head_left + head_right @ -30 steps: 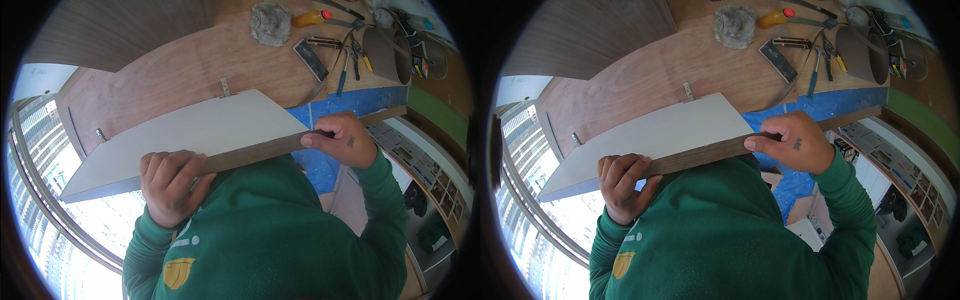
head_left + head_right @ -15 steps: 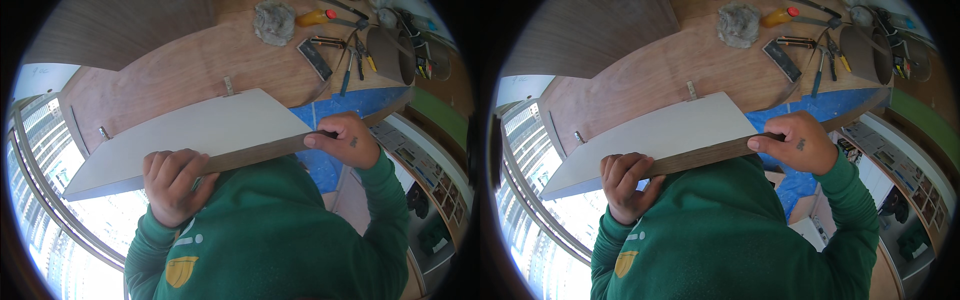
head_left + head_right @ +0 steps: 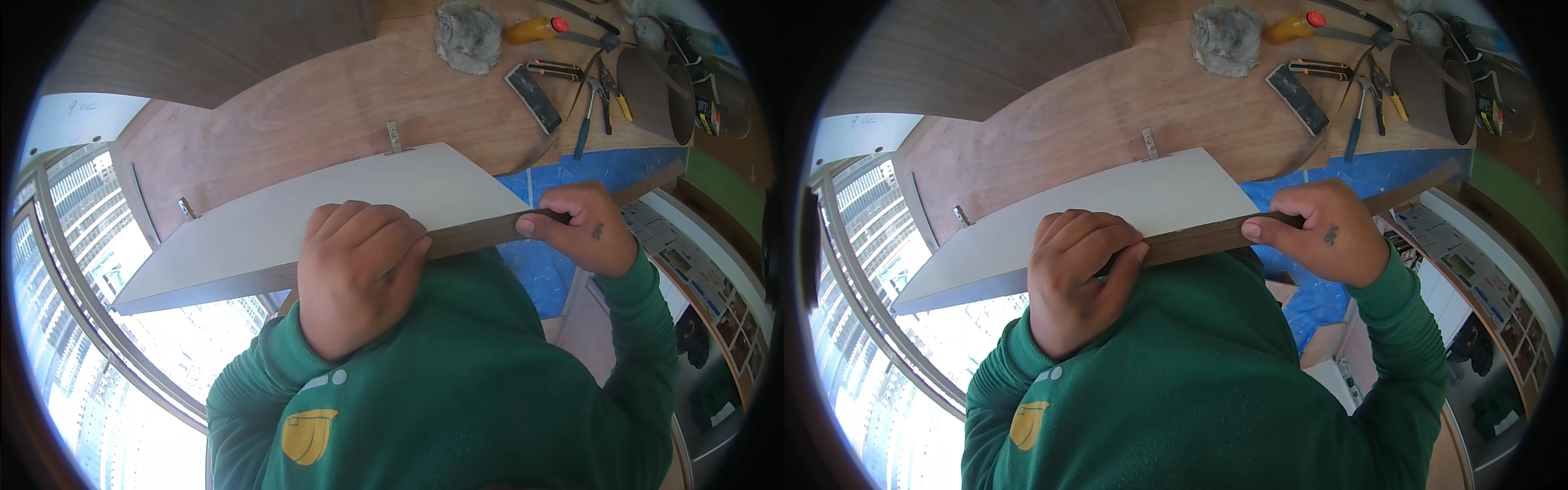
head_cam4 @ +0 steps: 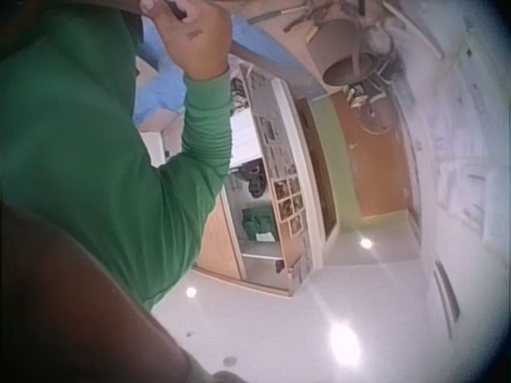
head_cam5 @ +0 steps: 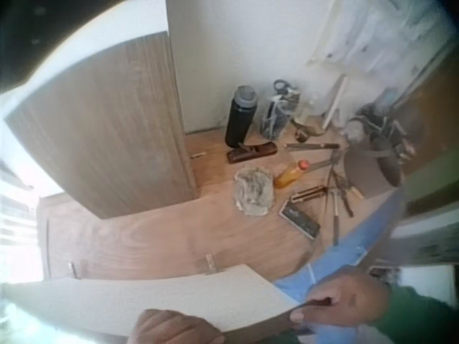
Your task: The person applies a thin strip of edge banding to the exposed edge of a white cabinet panel, presses it into place, and uses a hammer to tap it flush along the length. The person then flips the panel and continues to secure the banding on the opposite side.
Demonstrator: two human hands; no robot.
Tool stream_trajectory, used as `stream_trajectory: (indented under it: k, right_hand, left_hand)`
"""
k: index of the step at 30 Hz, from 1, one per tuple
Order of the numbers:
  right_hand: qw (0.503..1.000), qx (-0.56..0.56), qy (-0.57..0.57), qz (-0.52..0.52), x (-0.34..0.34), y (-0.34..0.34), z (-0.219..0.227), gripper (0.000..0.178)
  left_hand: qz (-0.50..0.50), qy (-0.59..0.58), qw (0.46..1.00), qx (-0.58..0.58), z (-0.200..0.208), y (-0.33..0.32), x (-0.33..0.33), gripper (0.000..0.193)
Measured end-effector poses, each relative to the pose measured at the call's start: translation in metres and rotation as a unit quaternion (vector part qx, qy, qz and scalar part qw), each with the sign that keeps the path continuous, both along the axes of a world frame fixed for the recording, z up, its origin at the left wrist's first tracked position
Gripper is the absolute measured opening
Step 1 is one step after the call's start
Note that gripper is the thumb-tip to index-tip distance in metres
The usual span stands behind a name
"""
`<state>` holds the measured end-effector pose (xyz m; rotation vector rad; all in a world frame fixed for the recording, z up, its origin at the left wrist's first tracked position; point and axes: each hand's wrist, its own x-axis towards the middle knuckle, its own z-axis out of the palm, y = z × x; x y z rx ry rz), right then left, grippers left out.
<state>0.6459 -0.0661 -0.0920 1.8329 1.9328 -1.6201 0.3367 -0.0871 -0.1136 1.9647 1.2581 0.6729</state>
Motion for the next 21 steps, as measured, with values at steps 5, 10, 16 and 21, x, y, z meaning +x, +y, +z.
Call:
stream_trajectory:
  k: [5, 10, 16, 21]
  right_hand:
    - [1.0, 0.003, -0.006, 0.01, 0.0, 0.003, 0.001, 0.04]
    - [1.0, 0.02, 0.015, 0.019, -0.003, 0.005, 0.008, 0.033]
    - [0.999, 0.031, 0.027, -0.006, 0.004, 0.005, 0.011, 0.025]
    - [0.996, 0.061, 0.042, 0.057, 0.016, 0.009, 0.007, 0.017]
  left_hand:
    - [-0.007, -0.016, 1.0, -0.016, -0.001, 0.005, 0.015, 0.014]
    - [-0.031, -0.036, 0.999, 0.011, -0.006, 0.006, 0.038, 0.017]
    - [-0.068, -0.026, 0.997, 0.016, -0.011, 0.009, 0.048, 0.023]
    - [-0.082, -0.009, 0.997, 0.008, -0.004, 0.015, 0.049, 0.023]
